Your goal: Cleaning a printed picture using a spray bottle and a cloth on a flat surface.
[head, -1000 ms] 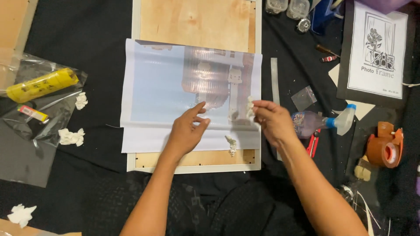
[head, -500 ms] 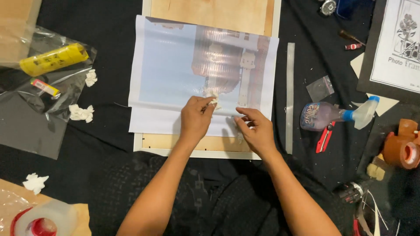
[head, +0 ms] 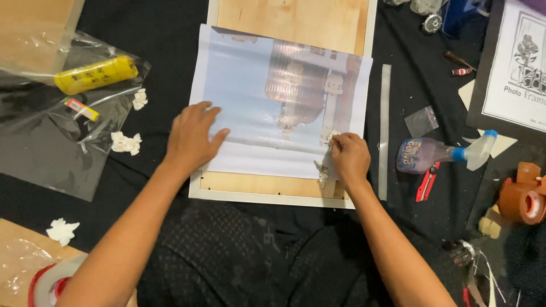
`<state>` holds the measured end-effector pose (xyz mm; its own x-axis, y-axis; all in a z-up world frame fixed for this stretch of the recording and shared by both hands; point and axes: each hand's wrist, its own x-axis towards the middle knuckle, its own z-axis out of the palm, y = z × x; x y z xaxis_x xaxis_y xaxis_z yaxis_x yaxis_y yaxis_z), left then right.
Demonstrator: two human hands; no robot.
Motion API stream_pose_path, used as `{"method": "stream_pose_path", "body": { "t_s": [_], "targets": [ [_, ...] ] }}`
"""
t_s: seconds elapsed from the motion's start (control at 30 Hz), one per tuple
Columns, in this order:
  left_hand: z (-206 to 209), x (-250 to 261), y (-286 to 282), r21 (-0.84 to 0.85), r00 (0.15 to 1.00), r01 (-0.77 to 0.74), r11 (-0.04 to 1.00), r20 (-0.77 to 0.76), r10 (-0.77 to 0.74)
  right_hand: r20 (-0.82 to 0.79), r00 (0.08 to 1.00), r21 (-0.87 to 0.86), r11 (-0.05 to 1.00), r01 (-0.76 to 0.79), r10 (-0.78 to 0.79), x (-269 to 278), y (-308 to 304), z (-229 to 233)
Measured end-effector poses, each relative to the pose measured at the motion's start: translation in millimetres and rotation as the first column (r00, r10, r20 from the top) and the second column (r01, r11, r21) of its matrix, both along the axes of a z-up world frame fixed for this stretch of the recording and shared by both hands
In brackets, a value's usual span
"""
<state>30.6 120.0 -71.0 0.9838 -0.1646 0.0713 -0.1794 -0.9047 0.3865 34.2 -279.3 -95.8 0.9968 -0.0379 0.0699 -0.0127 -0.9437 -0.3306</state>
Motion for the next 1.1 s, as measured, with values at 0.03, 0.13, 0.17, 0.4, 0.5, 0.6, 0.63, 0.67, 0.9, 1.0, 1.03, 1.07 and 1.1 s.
{"method": "stream_pose_path", "body": {
  "t_s": [0.03,0.13,0.17,0.4,0.5,0.6,0.63,0.67,0.9,1.0,1.03,1.07,1.1],
  "targets": [
    [-9,-5,13,-0.004,1.0,0.008,1.0,0.008,-0.008,0.008,1.0,-0.004,1.0,0.008,-0.008,-1,2,-6],
    [-35,-21,42,0.148,0.996,0.063,0.987,0.06,-0.072,0.095,0.996,-0.129,0.991,0.013,-0.001,-3,11,-21],
    [-41,-25,42,0.095,0.994,0.048,0.994,0.093,-0.057,0.057,0.998,-0.065,0.997,0.044,-0.04,-4,15,-23],
    [-72,-22,45,-0.018,0.95,-0.031,0.999,0.309,0.036,0.021,0.992,0.223,0.968,0.117,-0.125,-11,141,-53],
    [-73,-19,48,-0.042,0.943,-0.019,0.999,0.331,0.032,0.139,0.988,0.289,0.951,-0.109,0.071,-18,252,-85],
    [-73,-21,46,-0.041,0.948,-0.048,0.998,0.313,0.058,0.125,0.981,0.25,0.953,-0.173,0.146,-21,276,-61],
    [-73,-22,46,-0.043,0.95,-0.045,0.998,0.307,0.057,0.119,0.983,0.248,0.954,-0.169,0.144,-22,250,-61],
    [-73,-22,46,-0.052,0.948,-0.034,0.998,0.314,0.048,0.096,0.992,0.258,0.96,-0.107,0.085,-23,224,-62],
    [-70,-20,46,-0.051,0.944,-0.064,0.997,0.321,0.077,-0.067,0.953,0.136,0.943,0.303,-0.296,-22,61,-27],
    [-68,-20,44,-0.057,0.948,-0.07,0.996,0.307,0.084,-0.083,0.958,0.14,0.949,0.284,-0.274,-10,103,-39],
    [-68,-21,45,-0.054,0.948,-0.062,0.997,0.31,0.076,-0.082,0.956,0.143,0.946,0.291,-0.281,-9,140,-49],
    [-69,-21,45,-0.052,0.946,-0.064,0.997,0.315,0.077,-0.056,0.986,0.215,0.962,0.167,-0.158,-8,177,-59],
    [-70,-20,43,-0.055,0.945,-0.058,0.997,0.319,0.072,-0.02,0.999,0.277,0.96,0.047,-0.043,-7,212,-69]
  ]
}}
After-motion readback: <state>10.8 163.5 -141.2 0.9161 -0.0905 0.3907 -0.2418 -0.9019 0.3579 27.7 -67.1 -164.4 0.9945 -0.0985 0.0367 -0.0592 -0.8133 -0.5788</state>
